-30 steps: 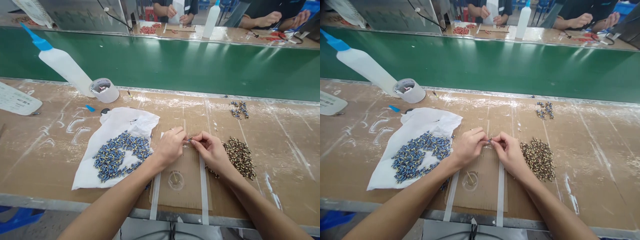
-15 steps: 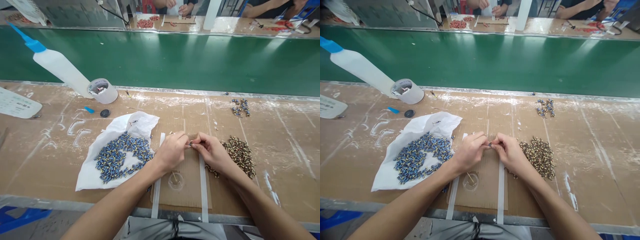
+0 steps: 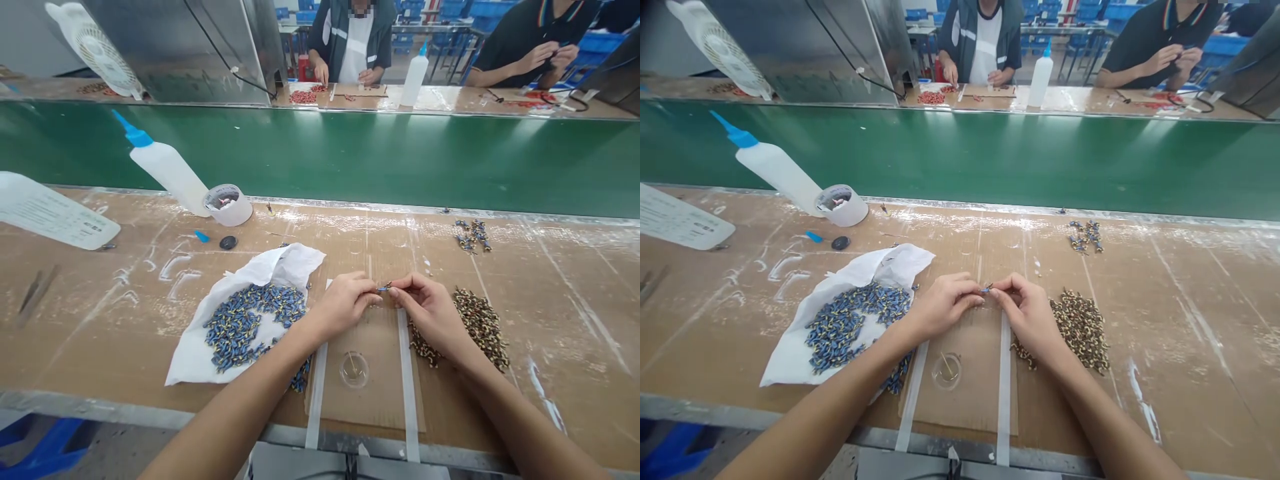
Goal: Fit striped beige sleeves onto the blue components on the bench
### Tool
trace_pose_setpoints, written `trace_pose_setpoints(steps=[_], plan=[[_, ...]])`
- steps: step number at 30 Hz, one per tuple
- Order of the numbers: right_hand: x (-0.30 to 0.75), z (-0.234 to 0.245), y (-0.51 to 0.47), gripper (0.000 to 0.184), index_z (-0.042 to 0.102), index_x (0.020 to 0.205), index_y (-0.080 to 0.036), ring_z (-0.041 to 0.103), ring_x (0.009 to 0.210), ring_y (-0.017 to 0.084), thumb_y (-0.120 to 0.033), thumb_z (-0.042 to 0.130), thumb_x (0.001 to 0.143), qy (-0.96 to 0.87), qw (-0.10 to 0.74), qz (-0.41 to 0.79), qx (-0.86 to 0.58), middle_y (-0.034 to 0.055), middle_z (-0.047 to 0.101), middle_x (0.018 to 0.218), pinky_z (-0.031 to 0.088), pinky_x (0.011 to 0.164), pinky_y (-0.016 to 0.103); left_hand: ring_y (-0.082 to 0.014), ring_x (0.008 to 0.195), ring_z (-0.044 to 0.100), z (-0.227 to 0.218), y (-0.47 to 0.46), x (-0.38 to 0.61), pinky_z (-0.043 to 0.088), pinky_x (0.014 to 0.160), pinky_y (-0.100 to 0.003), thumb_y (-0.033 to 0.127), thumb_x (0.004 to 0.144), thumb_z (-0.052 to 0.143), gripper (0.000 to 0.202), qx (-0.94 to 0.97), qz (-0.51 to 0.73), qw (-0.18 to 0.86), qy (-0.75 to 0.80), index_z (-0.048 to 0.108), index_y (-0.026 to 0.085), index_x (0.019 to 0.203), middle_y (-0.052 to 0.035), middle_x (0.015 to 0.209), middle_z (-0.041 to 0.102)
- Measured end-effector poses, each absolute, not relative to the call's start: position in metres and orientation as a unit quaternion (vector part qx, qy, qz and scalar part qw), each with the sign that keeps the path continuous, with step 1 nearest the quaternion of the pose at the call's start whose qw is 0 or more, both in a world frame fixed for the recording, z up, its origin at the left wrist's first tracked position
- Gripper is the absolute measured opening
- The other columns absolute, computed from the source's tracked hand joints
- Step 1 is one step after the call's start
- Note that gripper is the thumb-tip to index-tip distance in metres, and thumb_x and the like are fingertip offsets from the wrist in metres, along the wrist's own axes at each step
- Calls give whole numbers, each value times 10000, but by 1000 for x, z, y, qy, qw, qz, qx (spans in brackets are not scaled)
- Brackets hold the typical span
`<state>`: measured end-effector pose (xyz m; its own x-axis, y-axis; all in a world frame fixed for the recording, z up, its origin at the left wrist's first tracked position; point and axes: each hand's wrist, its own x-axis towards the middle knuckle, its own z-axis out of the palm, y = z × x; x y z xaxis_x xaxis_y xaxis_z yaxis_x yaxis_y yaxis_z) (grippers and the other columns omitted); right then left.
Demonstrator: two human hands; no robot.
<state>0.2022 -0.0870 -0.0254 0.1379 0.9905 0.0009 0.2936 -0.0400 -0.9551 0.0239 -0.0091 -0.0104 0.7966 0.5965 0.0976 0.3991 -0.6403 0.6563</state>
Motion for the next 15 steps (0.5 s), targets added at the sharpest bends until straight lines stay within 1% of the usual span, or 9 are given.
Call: trace_pose_setpoints(steps=[3, 8, 15], plan=[[203, -25, -87, 215, 645, 859, -194, 654, 745, 212, -408, 629, 855, -538, 444, 395, -598, 59, 705, 815, 518, 661, 320, -157, 759, 547, -12, -11, 25, 380, 670, -252, 221, 941, 488, 216, 898, 148, 307, 277, 644, 152, 807, -27, 770, 577], [204, -24, -88, 197, 648, 864, -196, 668, 771, 212, -392, 635, 857, -542, 435, 410, -590, 57, 708, 830, 526, 684, 318, -149, 721, 528, -12, -12, 25, 365, 653, -241, 198, 944, 467, 221, 902, 150, 307, 263, 602, 154, 776, -17, 742, 560], [207, -25, -87, 235, 649, 893, -187, 657, 716, 185, -416, 655, 843, -508, 435, 453, -590, 43, 699, 774, 530, 650, 296, -150, 722, 534, -12, -12, 24, 360, 661, -245, 185, 946, 450, 208, 903, 157, 314, 249, 593, 155, 797, -18, 749, 589]])
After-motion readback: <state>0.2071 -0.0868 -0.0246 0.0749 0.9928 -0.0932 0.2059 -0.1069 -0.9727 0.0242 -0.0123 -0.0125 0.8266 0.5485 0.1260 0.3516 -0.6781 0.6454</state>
